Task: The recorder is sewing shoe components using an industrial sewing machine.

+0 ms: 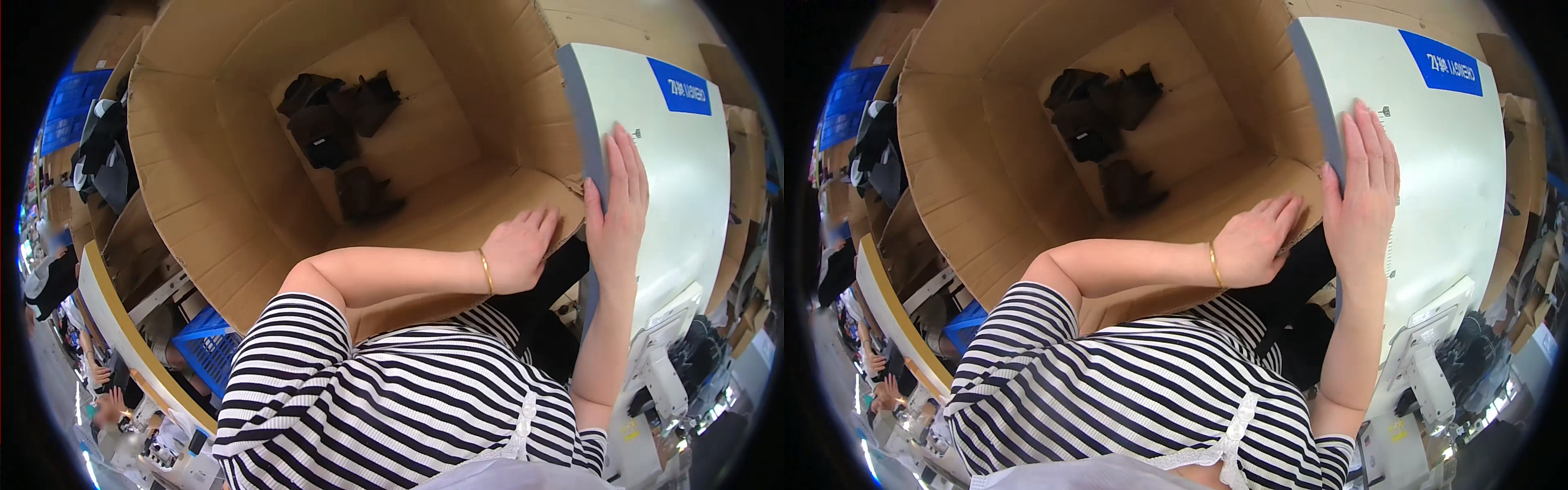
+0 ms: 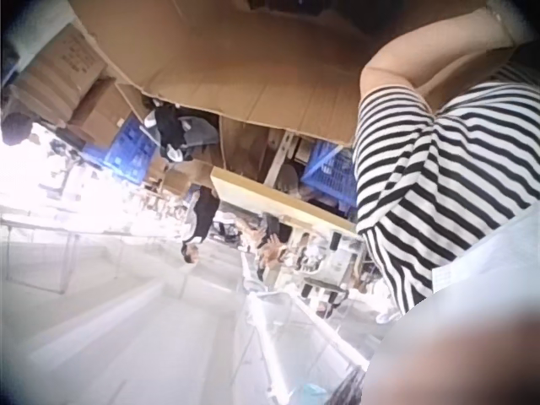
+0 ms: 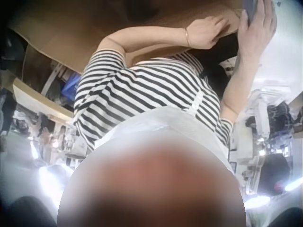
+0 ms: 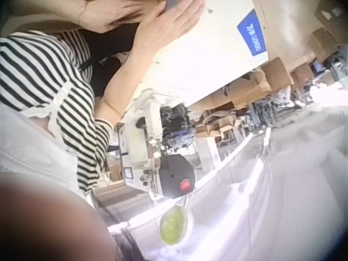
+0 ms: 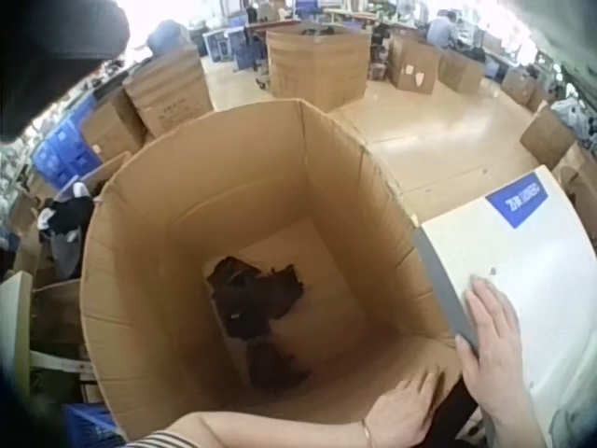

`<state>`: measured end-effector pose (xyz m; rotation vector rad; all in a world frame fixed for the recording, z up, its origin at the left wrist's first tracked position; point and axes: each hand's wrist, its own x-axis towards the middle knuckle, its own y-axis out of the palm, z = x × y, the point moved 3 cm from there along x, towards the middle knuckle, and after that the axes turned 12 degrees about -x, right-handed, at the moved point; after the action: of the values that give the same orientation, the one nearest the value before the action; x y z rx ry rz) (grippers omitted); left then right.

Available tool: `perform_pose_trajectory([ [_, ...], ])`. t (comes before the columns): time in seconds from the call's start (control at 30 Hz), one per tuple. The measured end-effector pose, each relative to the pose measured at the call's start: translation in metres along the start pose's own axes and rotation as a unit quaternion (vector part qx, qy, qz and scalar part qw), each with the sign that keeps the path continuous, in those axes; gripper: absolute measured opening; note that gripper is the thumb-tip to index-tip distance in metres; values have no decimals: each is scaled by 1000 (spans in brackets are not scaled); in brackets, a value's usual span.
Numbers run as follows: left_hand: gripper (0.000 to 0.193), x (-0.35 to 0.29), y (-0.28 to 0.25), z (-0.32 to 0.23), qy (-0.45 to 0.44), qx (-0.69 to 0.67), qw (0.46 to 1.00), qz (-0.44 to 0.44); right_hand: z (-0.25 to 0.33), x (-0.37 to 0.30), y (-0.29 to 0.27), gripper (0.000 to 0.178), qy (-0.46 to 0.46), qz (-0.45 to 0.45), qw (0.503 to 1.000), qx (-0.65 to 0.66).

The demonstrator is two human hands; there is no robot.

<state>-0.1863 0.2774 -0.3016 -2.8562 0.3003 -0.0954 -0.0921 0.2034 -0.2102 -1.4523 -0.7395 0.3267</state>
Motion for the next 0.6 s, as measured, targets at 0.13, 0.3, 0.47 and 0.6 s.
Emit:
perform_pose_trajectory([
  [0.13,47,14,-6,16,-118,43,986,114,-2,-1,2,55,4,-7,1000,4],
  [0.3,38,13,-39,28,-61,78,992,74,-7,-4,2,54,9,-2,1000,17],
  [0.47,33,17,-82,34,-78,153,978,119,-10,-7,3,53,4,-5,1000,13],
  [0.6,41,7,-55,21,-35,216,961,167,-12,-8,0,53,9,-13,1000,19],
])
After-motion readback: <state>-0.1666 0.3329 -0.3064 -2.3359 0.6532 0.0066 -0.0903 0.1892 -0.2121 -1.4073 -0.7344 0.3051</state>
